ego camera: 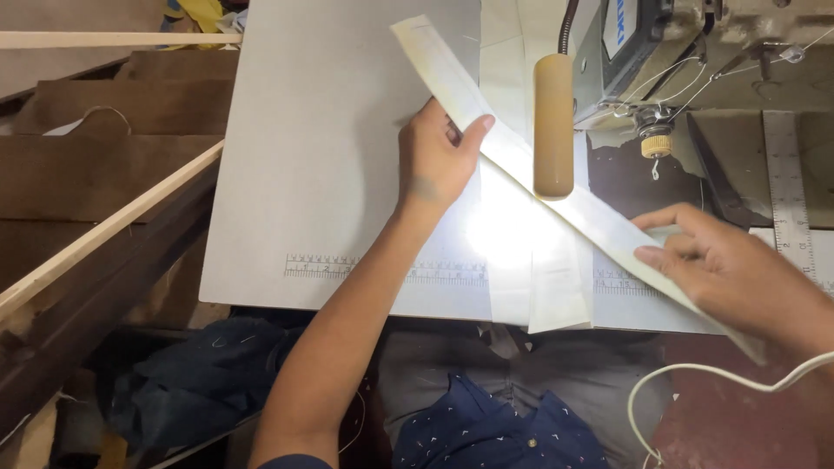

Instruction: Cutting a strip of fabric with scissors and preparing it by folding and aligning it on a sewing machine table.

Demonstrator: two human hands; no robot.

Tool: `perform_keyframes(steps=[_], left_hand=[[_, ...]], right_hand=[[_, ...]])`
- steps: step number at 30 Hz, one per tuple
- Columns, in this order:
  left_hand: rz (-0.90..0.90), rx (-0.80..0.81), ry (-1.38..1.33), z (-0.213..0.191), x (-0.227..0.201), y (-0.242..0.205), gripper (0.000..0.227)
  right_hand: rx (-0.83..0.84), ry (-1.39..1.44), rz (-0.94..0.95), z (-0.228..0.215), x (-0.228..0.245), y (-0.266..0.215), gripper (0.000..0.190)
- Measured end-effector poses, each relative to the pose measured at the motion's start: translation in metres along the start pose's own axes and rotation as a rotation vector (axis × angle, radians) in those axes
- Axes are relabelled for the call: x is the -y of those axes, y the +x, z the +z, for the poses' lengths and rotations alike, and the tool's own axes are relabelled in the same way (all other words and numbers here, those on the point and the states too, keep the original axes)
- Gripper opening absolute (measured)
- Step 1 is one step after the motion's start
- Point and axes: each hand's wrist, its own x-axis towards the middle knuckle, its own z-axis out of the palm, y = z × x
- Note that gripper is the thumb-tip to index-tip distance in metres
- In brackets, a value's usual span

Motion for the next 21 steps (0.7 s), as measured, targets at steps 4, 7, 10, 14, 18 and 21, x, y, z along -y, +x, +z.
perform_keyframes(steps=[4, 7, 10, 14, 18, 21], left_hand=[[0.041, 0.108, 0.271, 0.019, 0.003, 0.008, 0.028], [0.119, 0.112, 0.310, 0.030, 0.010, 0.016, 0.026], [0.145, 0.108, 0.302, 0.041, 0.019, 0.021, 0.025], [0.145, 0.052, 0.298, 0.052, 0.030, 0.028, 0.031], [0.180, -0.003, 0.271, 0.053, 0.033, 0.034, 0.030], [0.120, -0.016, 0.254, 0.047, 0.027, 0.037, 0.032]], right_hand=[[-0.135, -0.353, -0.150, -0.015, -0.019, 0.037, 0.043], [-0.198, -0.491, -0.189, -0.020, -0.021, 0.051, 0.046], [-0.287, -0.506, -0.266, -0.020, -0.030, 0.062, 0.046], [-0.326, -0.466, -0.272, -0.017, -0.034, 0.070, 0.042], [-0.476, -0.444, -0.392, -0.001, -0.051, 0.085, 0.038], [-0.529, -0.410, -0.466, 0.004, -0.054, 0.088, 0.035]])
